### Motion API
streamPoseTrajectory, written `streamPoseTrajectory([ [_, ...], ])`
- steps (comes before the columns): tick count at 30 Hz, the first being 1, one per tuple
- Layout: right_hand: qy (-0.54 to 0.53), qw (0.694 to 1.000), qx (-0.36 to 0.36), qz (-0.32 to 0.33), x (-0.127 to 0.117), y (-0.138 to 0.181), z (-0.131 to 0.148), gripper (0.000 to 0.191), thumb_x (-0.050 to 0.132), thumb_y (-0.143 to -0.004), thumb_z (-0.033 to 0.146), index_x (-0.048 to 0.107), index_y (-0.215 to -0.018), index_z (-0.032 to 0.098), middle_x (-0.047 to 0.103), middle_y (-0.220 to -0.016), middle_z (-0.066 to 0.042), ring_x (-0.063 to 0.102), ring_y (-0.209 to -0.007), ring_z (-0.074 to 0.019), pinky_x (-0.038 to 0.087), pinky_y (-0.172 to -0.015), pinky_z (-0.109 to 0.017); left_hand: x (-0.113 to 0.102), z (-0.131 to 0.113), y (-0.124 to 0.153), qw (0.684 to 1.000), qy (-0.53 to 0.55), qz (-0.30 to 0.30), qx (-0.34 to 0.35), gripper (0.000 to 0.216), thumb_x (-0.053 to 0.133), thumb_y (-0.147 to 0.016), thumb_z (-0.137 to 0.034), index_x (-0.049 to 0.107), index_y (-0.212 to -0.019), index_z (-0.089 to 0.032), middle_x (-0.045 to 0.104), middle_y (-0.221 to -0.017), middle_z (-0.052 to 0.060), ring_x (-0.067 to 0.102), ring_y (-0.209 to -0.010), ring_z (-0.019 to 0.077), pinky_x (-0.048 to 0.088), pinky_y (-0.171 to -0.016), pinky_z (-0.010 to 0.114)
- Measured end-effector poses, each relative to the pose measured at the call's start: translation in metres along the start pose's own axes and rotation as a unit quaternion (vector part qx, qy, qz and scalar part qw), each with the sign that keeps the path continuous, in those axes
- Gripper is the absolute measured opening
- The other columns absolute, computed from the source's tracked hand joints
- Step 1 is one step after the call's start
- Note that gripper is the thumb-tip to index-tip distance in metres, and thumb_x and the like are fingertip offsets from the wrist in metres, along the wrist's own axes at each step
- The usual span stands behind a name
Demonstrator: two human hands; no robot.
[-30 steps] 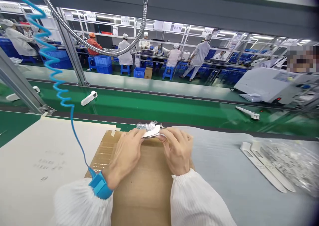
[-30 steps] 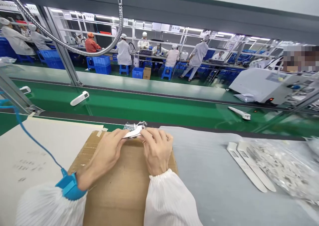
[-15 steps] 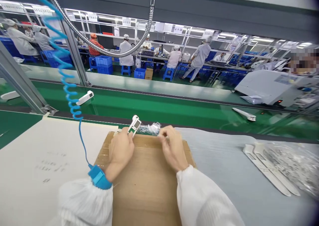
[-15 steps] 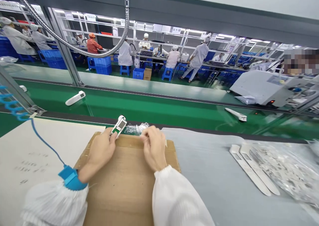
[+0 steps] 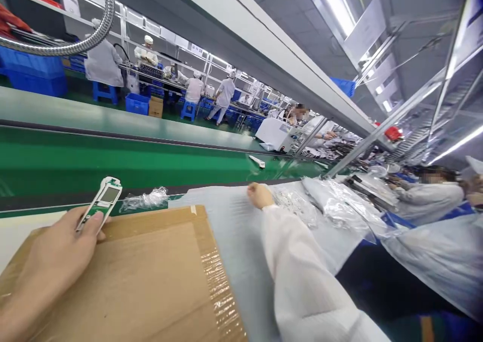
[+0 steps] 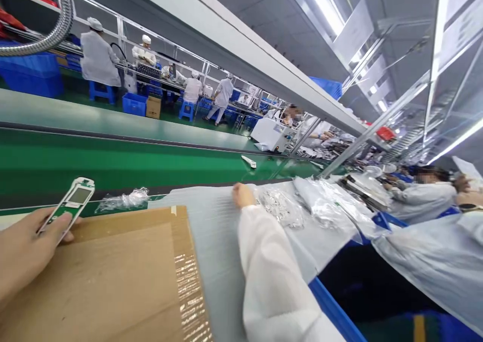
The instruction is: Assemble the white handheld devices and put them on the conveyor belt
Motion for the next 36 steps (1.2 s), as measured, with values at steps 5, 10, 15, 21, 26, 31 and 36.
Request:
streamPoseTrajectory([
  [5,0.053,0.99,0.127,0.03,-0.01,0.001,-0.091,0.02,0.06,-0.095,0.036,0.066,-0.098,0.017,0.067,-0.101,-0.005,0.063,-0.089,-0.0157,0.054,-0.083,-0.035,0.001,-0.013,0.009,1.0,-0.006,-0.008,0.026,0.04,0.042,-0.087,-0.062,0.056,-0.101,-0.028,0.068,-0.081,0.002,0.062,-0.077,0.0319,0.043,-0.065,0.036],
  [10,0.011,0.99,0.143,0.012,-0.013,-0.001,-0.084,0.025,0.065,-0.09,0.042,0.066,-0.09,0.017,0.067,-0.092,-0.006,0.063,-0.088,-0.0176,0.051,-0.083,-0.037,0.01,-0.014,0.009,0.995,0.094,0.032,0.029,0.041,0.048,-0.086,-0.061,0.059,-0.102,-0.025,0.07,-0.08,0.003,0.066,-0.081,0.0298,0.046,-0.07,0.038],
  [15,-0.095,0.99,0.099,0.031,-0.036,0.003,-0.043,0.027,0.076,-0.071,0.032,0.06,-0.055,0.019,0.065,-0.066,-0.008,0.066,-0.087,-0.0291,0.046,-0.08,-0.04,0.014,-0.021,0.016,0.982,0.16,0.076,0.068,0.058,0.055,-0.081,-0.065,0.056,-0.122,-0.023,0.065,-0.073,0.001,0.063,-0.069,0.0238,0.046,-0.065,0.033],
  [21,-0.441,0.886,-0.031,0.142,0.005,0.054,0.088,0.025,0.065,-0.078,0.03,0.059,-0.101,0.022,0.074,-0.11,-0.008,0.07,-0.094,-0.0216,0.055,-0.08,-0.036,0.013,-0.045,0.031,0.982,0.167,0.071,0.057,0.066,0.058,-0.077,-0.067,0.057,-0.124,-0.021,0.068,-0.092,0.004,0.063,-0.078,0.0233,0.045,-0.066,0.032],
  [26,-0.722,0.648,-0.05,0.237,0.067,0.115,0.203,0.056,0.077,-0.072,0.031,0.051,-0.121,0.031,0.07,-0.121,-0.004,0.071,-0.097,-0.0226,0.056,-0.089,-0.044,0.02,-0.044,0.03,0.969,0.227,0.092,0.023,0.068,0.066,-0.074,-0.063,0.058,-0.121,-0.016,0.069,-0.1,0.009,0.063,-0.081,0.0227,0.045,-0.065,0.03],
  [31,-0.733,0.605,-0.117,0.287,0.09,0.121,0.214,0.054,0.078,-0.077,0.044,0.054,-0.122,0.029,0.07,-0.12,-0.005,0.067,-0.108,-0.0206,0.053,-0.097,-0.04,0.027,-0.032,0.022,0.935,0.323,0.147,-0.024,0.06,0.068,-0.078,-0.058,0.058,-0.119,-0.016,0.067,-0.094,0.007,0.057,-0.07,0.0151,0.039,-0.058,0.025],
  [36,-0.719,0.632,-0.1,0.27,0.098,0.112,0.199,0.05,0.08,-0.073,0.048,0.059,-0.113,0.026,0.074,-0.106,-0.004,0.07,-0.096,-0.0197,0.056,-0.089,-0.038,0.026,-0.033,0.025,0.977,0.199,0.065,0.042,0.048,0.042,-0.096,-0.058,0.057,-0.126,-0.024,0.067,-0.106,0.005,0.062,-0.088,0.0208,0.044,-0.075,0.033],
])
Point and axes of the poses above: each hand's wrist, its own y-axis away from the middle knuckle, its own x-axis out of the palm, z = x × y, the point moved 3 cm from there along -y, towards the middle knuckle
